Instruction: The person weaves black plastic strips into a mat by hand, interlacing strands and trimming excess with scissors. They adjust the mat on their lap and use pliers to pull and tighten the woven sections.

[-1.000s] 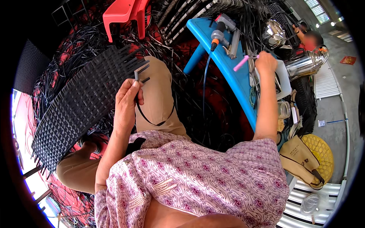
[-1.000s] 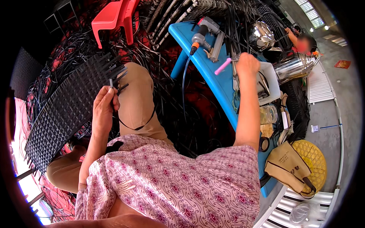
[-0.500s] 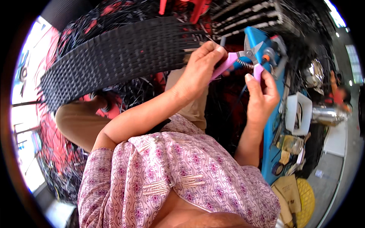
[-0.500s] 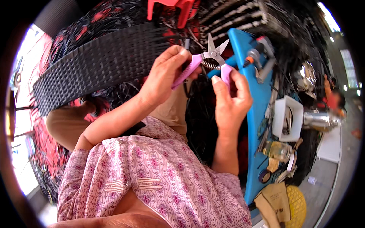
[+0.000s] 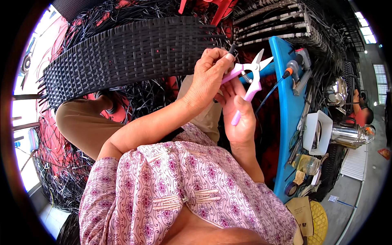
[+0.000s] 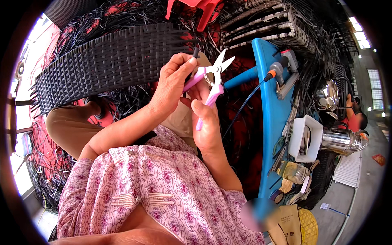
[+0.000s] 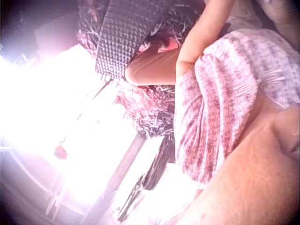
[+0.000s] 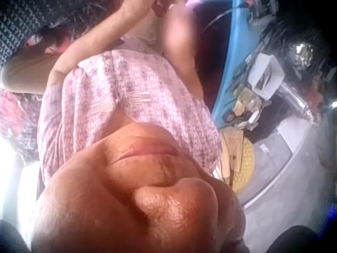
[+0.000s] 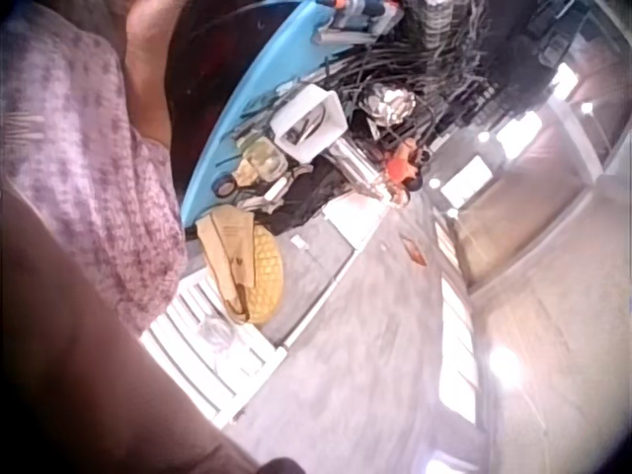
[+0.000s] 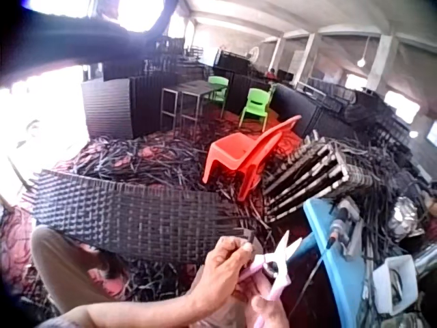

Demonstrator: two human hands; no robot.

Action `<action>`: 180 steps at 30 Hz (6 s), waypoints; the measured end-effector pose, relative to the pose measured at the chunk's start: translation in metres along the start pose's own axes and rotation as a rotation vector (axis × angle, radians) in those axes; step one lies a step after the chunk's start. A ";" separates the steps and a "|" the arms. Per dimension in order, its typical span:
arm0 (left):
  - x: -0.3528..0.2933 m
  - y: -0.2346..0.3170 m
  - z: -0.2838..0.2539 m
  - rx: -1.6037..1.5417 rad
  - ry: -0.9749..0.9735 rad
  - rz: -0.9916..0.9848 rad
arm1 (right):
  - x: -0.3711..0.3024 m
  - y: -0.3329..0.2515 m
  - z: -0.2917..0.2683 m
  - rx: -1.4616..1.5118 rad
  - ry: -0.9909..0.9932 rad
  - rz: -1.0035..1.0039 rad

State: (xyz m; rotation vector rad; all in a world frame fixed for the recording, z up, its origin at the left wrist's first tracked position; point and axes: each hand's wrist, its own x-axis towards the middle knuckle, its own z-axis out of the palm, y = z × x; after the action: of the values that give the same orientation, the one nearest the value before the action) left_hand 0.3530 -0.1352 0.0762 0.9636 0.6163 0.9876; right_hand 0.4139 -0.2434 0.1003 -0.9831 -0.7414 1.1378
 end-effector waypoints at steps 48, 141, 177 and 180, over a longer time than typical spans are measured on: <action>-0.018 0.025 0.004 0.158 -0.224 -0.106 | -0.019 0.011 -0.045 -0.454 0.114 -0.116; -0.020 0.003 0.003 0.268 -0.437 -0.136 | -0.069 -0.049 -0.116 -0.472 0.497 0.065; -0.025 0.004 -0.009 0.242 -0.441 -0.185 | -0.115 -0.098 -0.308 -2.062 1.175 0.485; -0.024 0.004 -0.010 0.236 -0.444 -0.185 | -0.116 -0.098 -0.303 -2.038 1.165 0.545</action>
State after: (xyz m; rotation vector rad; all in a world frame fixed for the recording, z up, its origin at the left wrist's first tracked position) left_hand 0.3328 -0.1516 0.0758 1.2648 0.4413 0.5178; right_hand 0.6866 -0.4416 0.0674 -3.2128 -0.3999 -0.4412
